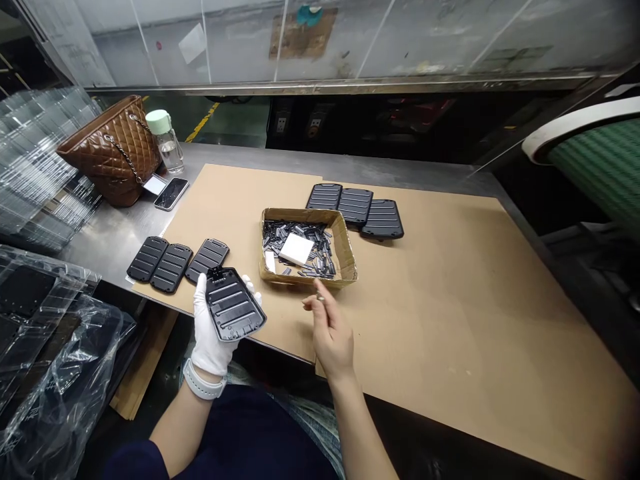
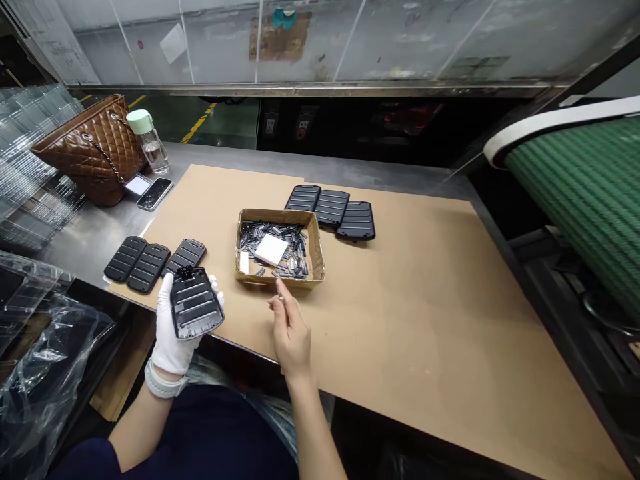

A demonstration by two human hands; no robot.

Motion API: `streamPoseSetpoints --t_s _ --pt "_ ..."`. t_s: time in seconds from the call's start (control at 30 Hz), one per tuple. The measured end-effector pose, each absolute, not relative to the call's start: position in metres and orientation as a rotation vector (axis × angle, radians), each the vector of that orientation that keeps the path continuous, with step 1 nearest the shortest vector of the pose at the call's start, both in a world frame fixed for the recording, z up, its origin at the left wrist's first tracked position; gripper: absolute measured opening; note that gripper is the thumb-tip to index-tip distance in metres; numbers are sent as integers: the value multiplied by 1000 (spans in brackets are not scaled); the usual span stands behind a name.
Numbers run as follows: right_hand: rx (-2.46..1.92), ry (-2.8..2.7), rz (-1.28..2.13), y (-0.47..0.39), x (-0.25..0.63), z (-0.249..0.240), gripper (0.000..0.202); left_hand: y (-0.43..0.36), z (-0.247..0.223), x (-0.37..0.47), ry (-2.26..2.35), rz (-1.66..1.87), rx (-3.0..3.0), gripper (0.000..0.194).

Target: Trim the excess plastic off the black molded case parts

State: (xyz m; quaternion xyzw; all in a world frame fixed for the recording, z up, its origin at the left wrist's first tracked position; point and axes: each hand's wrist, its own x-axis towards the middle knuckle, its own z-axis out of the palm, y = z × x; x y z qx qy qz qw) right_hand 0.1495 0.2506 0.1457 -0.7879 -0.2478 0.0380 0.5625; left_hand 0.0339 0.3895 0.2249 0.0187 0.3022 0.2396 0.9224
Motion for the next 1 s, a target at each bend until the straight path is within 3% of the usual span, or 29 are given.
streamPoseSetpoints --t_s 0.1,0.27,0.6,1.0 --pt "-1756 -539 -40 253 141 143 47 391 221 38 648 568 15 27" --pt "-1884 -619 267 252 123 148 48 389 218 40 686 612 -30 17" --pt "-1499 -465 625 263 81 190 42 390 222 41 671 627 63 23" --pt "-1515 -510 564 270 75 183 44 390 223 46 745 681 73 22"
